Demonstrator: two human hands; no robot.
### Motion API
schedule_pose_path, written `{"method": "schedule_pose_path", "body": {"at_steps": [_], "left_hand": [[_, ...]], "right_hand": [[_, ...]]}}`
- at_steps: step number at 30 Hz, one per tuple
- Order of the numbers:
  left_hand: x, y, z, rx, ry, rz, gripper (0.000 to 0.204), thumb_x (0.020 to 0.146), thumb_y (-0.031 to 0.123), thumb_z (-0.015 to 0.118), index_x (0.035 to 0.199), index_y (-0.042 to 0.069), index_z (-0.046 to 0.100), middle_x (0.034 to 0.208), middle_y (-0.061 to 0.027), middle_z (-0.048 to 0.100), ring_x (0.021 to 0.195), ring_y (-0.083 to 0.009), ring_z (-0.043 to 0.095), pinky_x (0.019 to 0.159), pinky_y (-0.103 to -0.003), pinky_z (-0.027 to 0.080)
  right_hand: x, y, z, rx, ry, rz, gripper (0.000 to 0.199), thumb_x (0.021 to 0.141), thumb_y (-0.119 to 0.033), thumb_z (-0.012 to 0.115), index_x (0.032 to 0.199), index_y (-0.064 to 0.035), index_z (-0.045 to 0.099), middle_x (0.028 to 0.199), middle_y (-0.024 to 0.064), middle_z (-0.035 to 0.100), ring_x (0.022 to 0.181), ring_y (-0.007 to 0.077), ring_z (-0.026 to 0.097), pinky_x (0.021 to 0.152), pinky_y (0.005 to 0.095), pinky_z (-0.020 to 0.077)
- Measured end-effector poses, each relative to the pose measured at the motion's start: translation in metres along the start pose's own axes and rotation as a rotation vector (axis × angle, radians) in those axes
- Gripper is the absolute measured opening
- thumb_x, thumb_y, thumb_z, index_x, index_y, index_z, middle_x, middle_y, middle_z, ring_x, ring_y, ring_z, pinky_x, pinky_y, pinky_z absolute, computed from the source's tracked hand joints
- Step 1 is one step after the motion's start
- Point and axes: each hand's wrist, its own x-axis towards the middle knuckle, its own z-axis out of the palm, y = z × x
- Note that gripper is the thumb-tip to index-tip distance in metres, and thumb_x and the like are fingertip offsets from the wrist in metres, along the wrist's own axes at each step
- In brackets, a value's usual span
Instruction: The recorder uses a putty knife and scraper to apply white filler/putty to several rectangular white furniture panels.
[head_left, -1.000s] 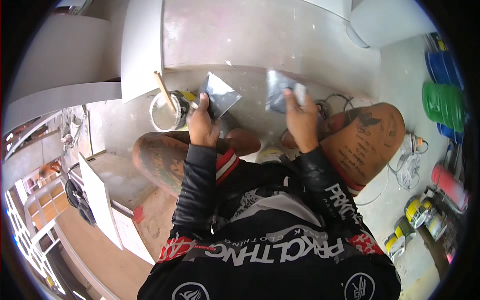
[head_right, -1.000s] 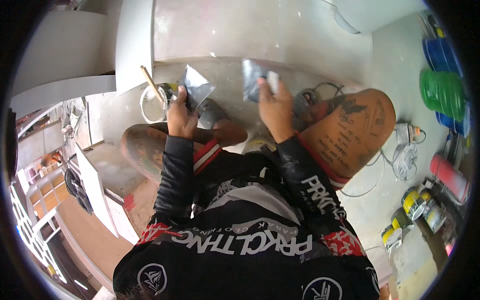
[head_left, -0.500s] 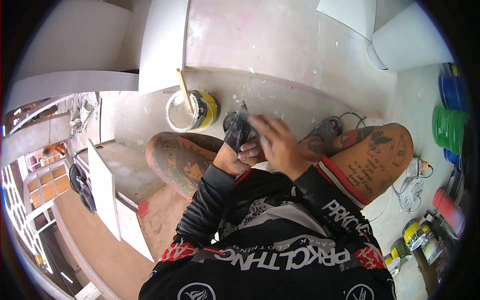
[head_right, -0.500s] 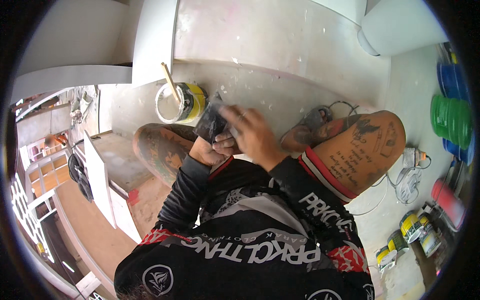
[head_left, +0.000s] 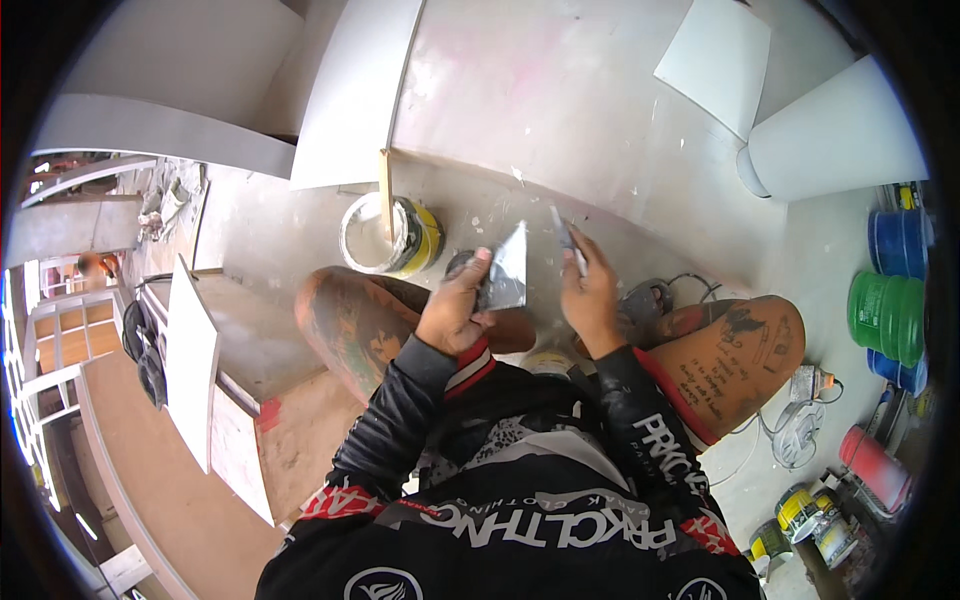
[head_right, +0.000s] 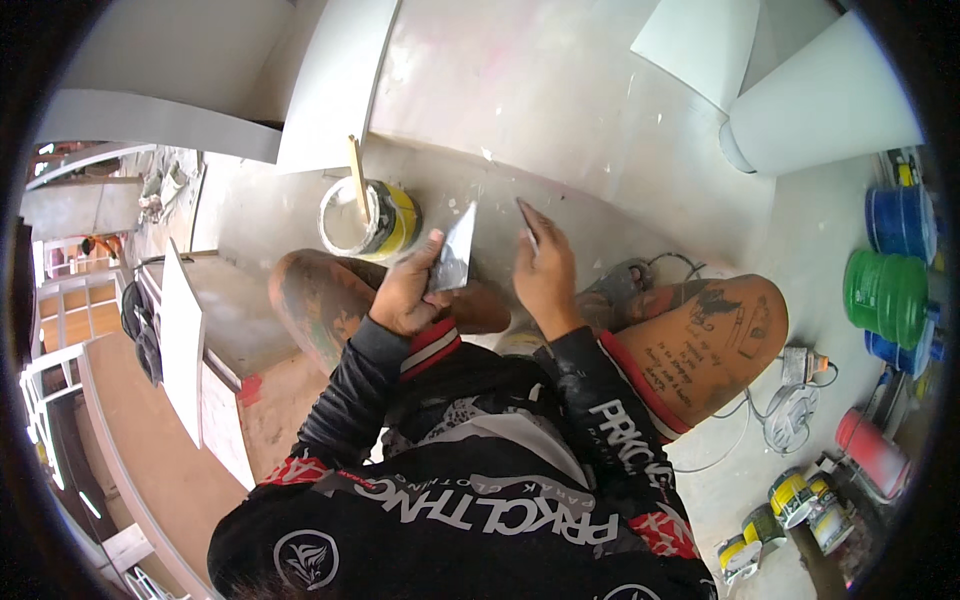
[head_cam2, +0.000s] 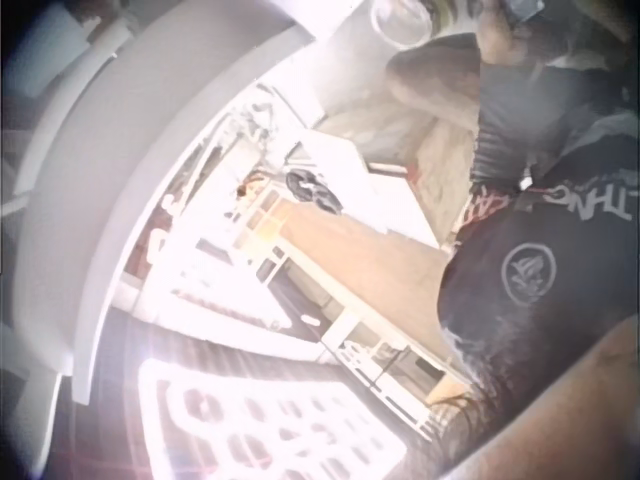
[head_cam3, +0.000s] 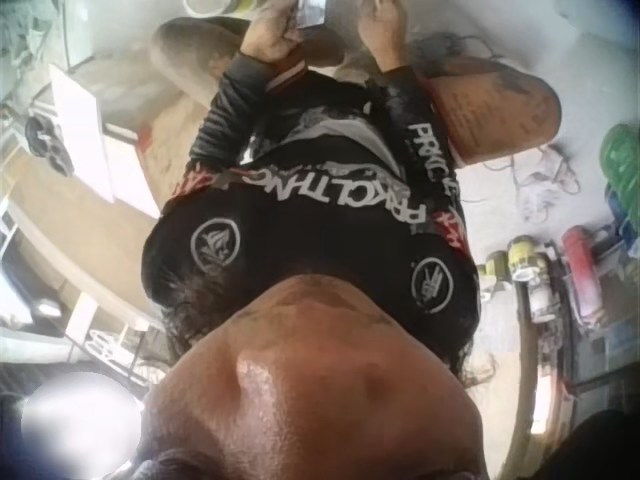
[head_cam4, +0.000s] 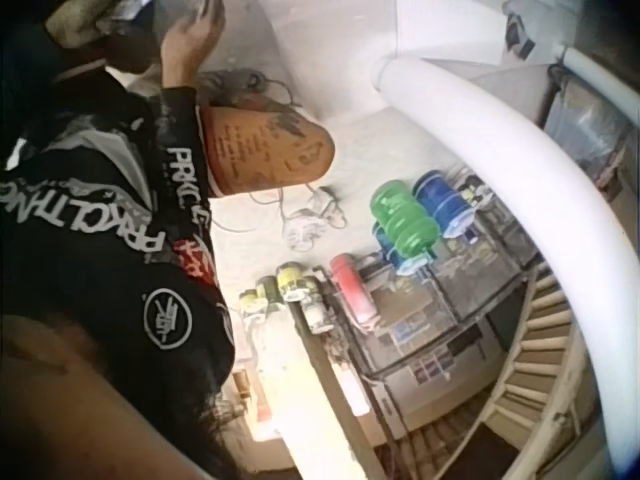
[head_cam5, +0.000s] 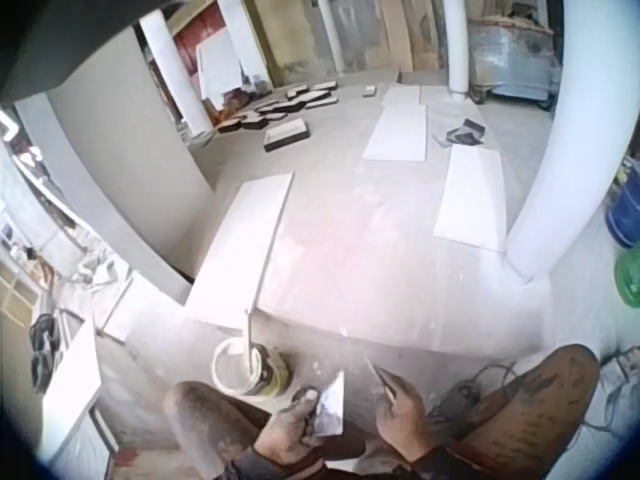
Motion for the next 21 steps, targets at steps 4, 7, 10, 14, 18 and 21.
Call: {"method": "schedule_pose_path", "body": {"at_steps": [4, 7, 10, 14, 18, 21], "left_hand": [[0.004, 0.022, -0.002, 0.142, 0.209, 0.521, 0.022, 0.1, 0.025, 0.055, 0.103, 0.003, 0.057, 0.09, -0.0036, 0.062, 0.078, -0.0116, 0.061, 0.06, -0.025, 0.049], [0.006, 0.029, 0.002, 0.368, 0.278, 0.678, 0.017, 0.1, 0.021, 0.054, 0.097, 0.004, 0.058, 0.084, 0.0015, 0.058, 0.079, -0.0067, 0.051, 0.073, -0.025, 0.043], [0.006, 0.033, 0.001, 0.706, 0.203, 0.702, 0.02, 0.101, 0.02, 0.051, 0.091, 0.004, 0.058, 0.079, 0.005, 0.052, 0.074, -0.0056, 0.041, 0.068, -0.023, 0.038], [0.02, 0.03, -0.014, 0.63, 0.165, 0.586, 0.021, 0.1, 0.02, 0.051, 0.094, 0.001, 0.06, 0.08, 0.0038, 0.054, 0.074, -0.0062, 0.043, 0.068, -0.024, 0.039], [0.021, 0.031, -0.014, 0.677, 0.287, 0.638, 0.024, 0.099, 0.021, 0.052, 0.098, -0.001, 0.061, 0.083, -0.0014, 0.059, 0.076, -0.0101, 0.047, 0.07, -0.028, 0.042], [0.028, 0.027, -0.012, 0.672, 0.328, 0.672, 0.025, 0.099, 0.021, 0.052, 0.096, -0.002, 0.06, 0.078, -0.0045, 0.058, 0.075, -0.0122, 0.048, 0.069, -0.029, 0.042]], "right_hand": [[-0.009, -0.061, -0.036, -0.323, -0.209, -0.41, 0.049, 0.076, 0.0, 0.057, 0.125, -0.006, 0.059, 0.125, 0.0102, 0.059, 0.108, 0.03, 0.054, 0.093, 0.0397, 0.0433], [-0.025, -0.073, -0.023, -0.38, -0.397, -0.555, 0.047, 0.077, -0.003, 0.057, 0.124, -0.006, 0.06, 0.125, 0.0046, 0.059, 0.107, 0.0263, 0.054, 0.091, 0.0392, 0.0434], [-0.024, -0.053, -0.007, -0.409, -0.341, -0.487, 0.043, 0.08, -0.004, 0.056, 0.122, -0.0089, 0.061, 0.123, 0.0012, 0.06, 0.105, 0.0242, 0.055, 0.088, 0.0382, 0.0438], [-0.012, -0.033, -0.003, -0.446, -0.244, -0.405, 0.042, 0.081, -0.005, 0.055, 0.122, -0.0106, 0.062, 0.122, 0.0016, 0.062, 0.103, 0.0246, 0.055, 0.087, 0.0382, 0.0439], [-0.019, -0.056, -0.011, -0.426, -0.278, -0.465, 0.042, 0.082, -0.006, 0.056, 0.123, -0.0098, 0.061, 0.123, 0.0021, 0.06, 0.102, 0.026, 0.055, 0.088, 0.039, 0.0433], [-0.03, -0.061, -0.007, -0.404, -0.349, -0.508, 0.042, 0.082, -0.007, 0.057, 0.124, -0.0088, 0.06, 0.125, 0.0028, 0.059, 0.102, 0.0272, 0.054, 0.089, 0.04, 0.0424]]}}
